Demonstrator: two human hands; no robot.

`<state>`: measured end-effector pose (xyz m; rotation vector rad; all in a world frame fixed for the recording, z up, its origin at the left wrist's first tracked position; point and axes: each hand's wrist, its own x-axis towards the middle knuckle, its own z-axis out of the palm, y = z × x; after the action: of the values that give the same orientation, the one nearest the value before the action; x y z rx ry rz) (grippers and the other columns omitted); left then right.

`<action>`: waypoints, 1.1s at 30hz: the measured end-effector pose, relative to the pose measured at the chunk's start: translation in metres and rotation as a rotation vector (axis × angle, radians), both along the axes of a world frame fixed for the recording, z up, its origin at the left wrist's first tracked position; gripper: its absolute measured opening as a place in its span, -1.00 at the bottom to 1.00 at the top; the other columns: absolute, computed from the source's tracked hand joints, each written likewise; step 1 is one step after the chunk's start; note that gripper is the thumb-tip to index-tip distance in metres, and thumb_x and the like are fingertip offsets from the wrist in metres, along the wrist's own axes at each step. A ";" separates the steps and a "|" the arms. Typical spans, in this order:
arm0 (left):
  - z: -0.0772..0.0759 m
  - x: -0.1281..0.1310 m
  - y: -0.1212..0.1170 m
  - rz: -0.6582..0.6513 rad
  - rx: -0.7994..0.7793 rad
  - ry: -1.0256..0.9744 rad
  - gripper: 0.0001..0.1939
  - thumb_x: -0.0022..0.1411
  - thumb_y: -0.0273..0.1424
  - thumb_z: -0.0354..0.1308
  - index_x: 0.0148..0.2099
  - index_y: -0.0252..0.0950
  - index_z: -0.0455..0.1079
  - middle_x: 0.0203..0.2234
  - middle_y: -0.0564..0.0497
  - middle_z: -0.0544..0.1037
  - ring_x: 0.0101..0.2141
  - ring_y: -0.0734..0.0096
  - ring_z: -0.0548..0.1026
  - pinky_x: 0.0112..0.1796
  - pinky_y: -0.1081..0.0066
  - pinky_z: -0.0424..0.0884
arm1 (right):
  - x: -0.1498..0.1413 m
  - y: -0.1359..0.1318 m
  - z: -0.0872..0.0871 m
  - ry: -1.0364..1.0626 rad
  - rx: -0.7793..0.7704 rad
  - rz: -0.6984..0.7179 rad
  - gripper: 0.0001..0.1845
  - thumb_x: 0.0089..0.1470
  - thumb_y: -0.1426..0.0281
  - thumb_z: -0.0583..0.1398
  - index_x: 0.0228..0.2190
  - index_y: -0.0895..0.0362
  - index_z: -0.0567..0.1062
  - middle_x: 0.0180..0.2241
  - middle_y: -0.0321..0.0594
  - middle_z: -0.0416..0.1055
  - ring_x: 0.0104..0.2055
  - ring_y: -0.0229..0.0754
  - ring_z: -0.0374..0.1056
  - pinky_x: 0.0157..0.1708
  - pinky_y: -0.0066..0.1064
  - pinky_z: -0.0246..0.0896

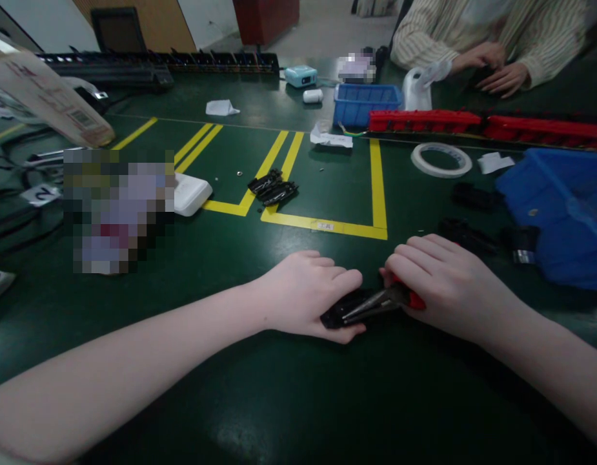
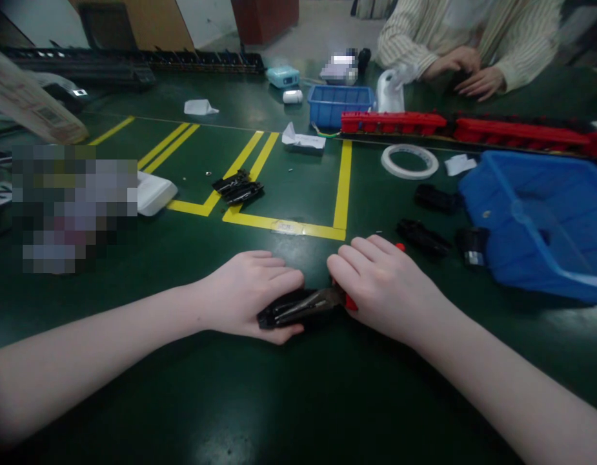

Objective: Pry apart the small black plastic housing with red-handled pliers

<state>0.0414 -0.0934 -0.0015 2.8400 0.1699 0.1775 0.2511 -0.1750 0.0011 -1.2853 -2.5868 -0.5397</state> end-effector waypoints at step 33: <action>-0.005 0.002 0.000 -0.131 -0.085 -0.081 -0.63 0.21 -0.07 0.12 -0.29 -0.31 0.27 -0.53 0.13 0.45 -0.52 0.50 0.41 -0.44 0.44 0.21 | 0.001 -0.001 0.003 0.066 -0.119 0.061 -0.87 0.00 0.58 0.05 -0.49 0.14 0.31 -0.51 -0.20 0.32 -0.45 -0.19 0.21 -0.45 -0.38 0.12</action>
<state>0.0433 -0.0930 -0.0067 2.7419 -0.0259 0.2507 0.2522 -0.1761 0.0041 -1.2324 -2.6286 -0.3308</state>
